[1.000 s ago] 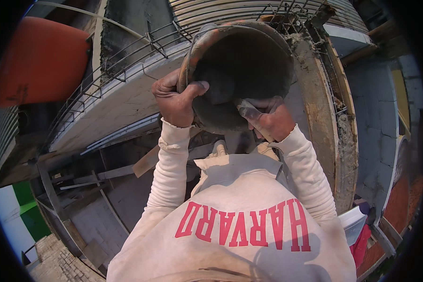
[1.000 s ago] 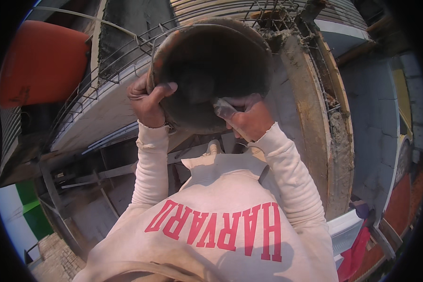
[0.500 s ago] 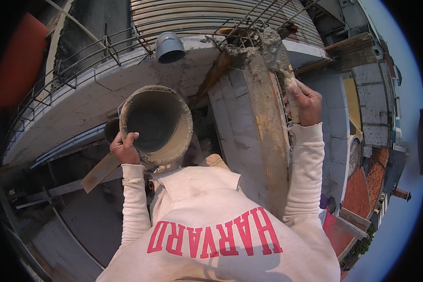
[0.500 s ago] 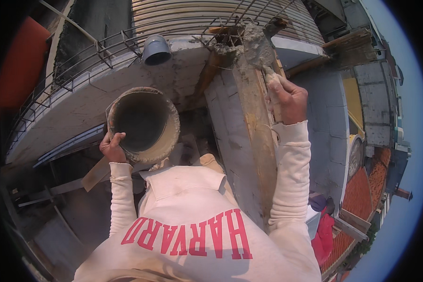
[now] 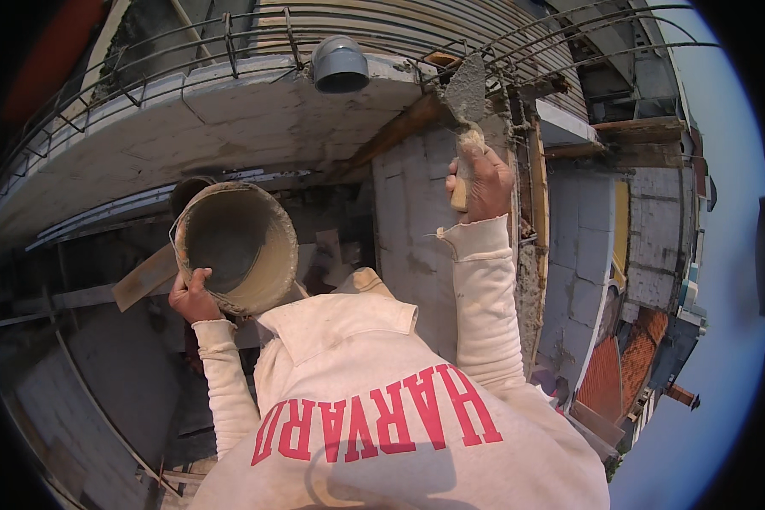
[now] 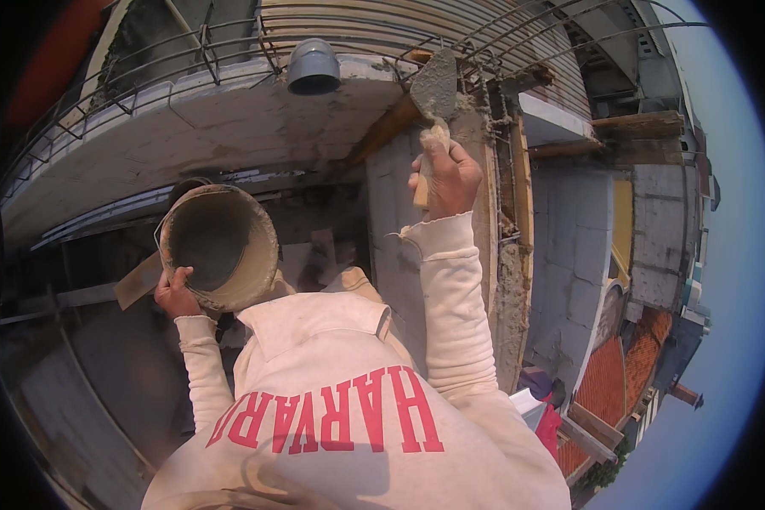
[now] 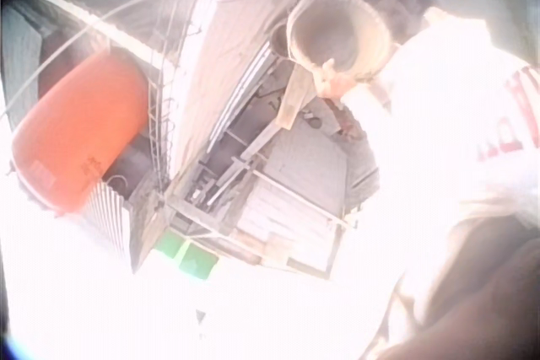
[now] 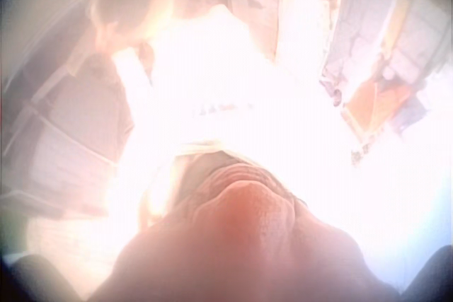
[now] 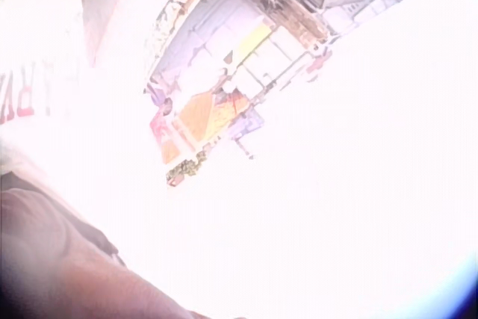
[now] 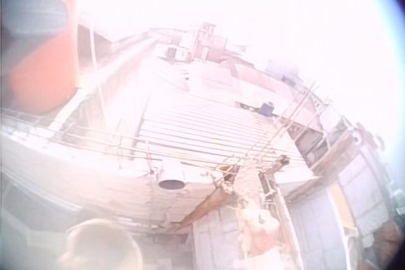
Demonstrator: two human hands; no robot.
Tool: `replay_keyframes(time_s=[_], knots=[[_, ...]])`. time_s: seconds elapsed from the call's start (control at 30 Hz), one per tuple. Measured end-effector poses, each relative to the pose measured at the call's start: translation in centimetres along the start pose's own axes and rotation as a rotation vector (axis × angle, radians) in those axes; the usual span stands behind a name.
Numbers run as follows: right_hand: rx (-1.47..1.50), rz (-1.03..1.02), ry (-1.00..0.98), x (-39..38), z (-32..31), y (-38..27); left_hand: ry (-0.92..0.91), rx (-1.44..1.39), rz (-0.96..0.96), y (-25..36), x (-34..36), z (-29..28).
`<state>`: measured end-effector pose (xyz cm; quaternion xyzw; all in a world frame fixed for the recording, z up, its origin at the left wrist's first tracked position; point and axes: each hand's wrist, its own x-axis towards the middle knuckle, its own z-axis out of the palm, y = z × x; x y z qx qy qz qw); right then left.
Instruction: The person scoops wet cement from a bowl with a trowel and applies it to a rebar-reinforced concrete edge on a rooftop. The person repeatedly transfers cement from the bowl to the structure, smoothing it along the edge.
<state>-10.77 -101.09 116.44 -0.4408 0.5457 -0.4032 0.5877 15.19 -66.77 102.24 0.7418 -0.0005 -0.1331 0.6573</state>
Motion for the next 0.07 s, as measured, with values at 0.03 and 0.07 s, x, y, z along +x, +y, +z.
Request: replay_keyframes(time_s=[0.03, 0.07], knots=[[0.163, 0.122, -0.016, 0.5, 1.3, 1.9, 0.017, 0.019, -0.005, -0.2, 0.2, -0.5], [0.325, 0.241, -0.026, 1.6, 2.2, 4.1, 0.005, 0.016, -0.005, -0.1, 0.5, -0.1]])
